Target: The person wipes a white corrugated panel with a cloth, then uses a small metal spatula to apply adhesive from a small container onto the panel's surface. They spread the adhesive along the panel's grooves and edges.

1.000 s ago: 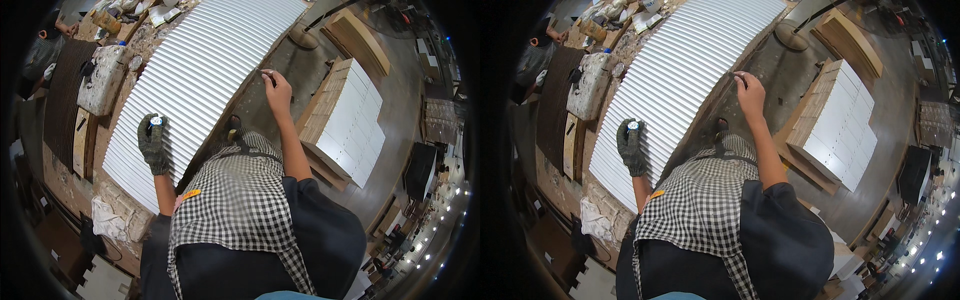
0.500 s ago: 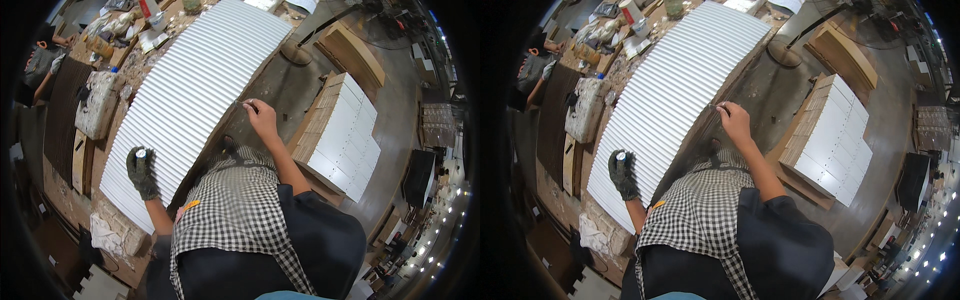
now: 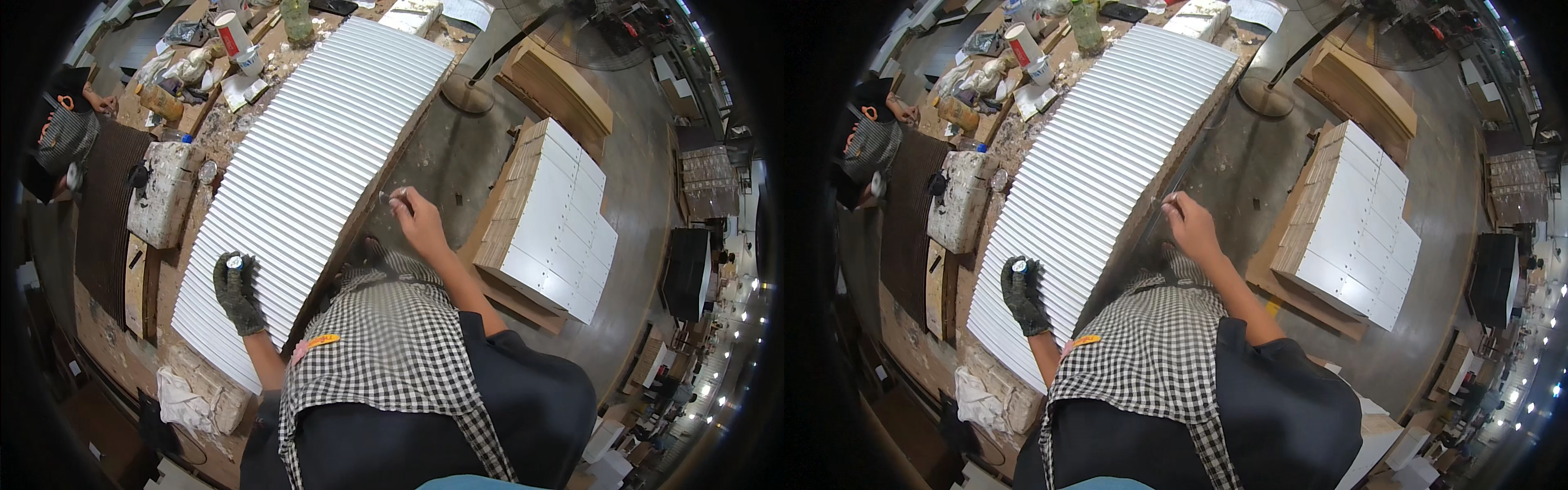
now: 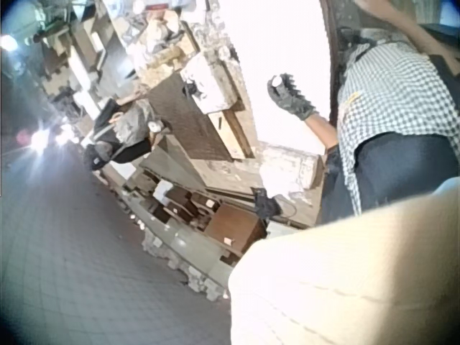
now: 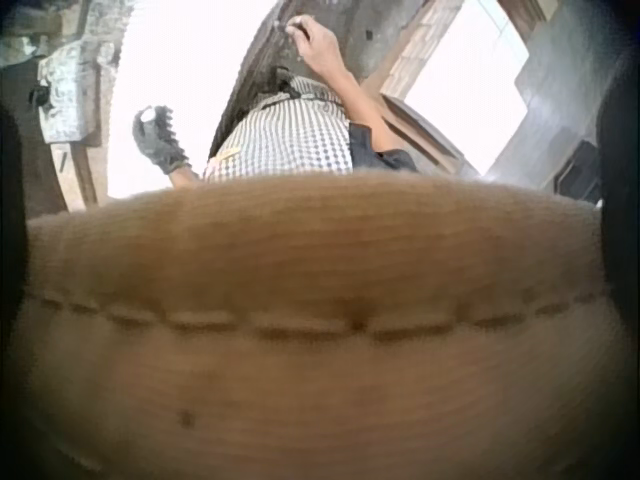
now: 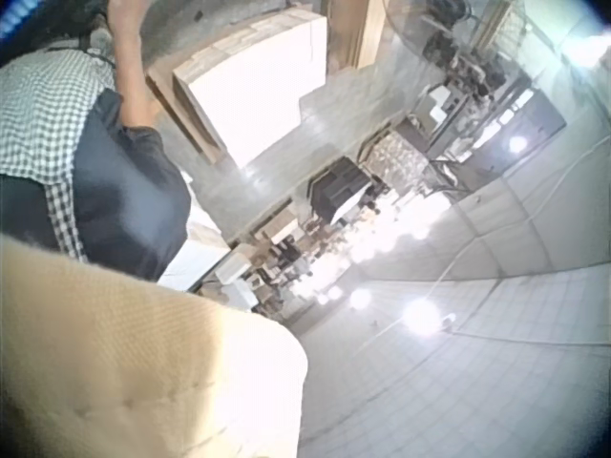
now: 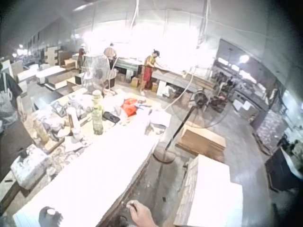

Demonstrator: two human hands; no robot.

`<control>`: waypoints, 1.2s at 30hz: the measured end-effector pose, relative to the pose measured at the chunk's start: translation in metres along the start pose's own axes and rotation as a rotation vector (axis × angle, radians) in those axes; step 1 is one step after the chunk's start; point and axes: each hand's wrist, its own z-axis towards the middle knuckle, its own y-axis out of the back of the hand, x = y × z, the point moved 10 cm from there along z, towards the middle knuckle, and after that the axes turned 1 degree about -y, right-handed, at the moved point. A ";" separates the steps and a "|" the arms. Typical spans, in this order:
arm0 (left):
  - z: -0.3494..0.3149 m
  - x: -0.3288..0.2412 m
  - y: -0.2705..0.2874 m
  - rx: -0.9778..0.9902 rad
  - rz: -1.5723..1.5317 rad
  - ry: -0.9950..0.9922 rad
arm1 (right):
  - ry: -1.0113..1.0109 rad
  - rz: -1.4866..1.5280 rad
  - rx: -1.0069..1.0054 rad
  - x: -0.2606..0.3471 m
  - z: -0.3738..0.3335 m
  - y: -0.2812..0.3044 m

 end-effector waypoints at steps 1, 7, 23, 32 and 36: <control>-0.001 0.000 0.003 -0.012 0.004 0.007 | 0.007 0.002 0.043 0.006 -0.007 -0.007; -0.031 -0.006 -0.083 0.255 0.070 0.076 | 0.289 -0.067 0.386 0.091 -0.040 -0.059; -0.015 0.023 -0.159 0.164 -0.001 0.156 | 0.749 -0.252 0.982 0.162 0.047 -0.119; 0.022 0.048 -0.233 0.004 -0.004 0.054 | 0.705 -0.237 1.202 0.144 0.171 -0.118; -0.003 0.032 -0.205 -0.375 0.099 0.006 | 0.760 -0.255 1.065 0.137 0.248 -0.168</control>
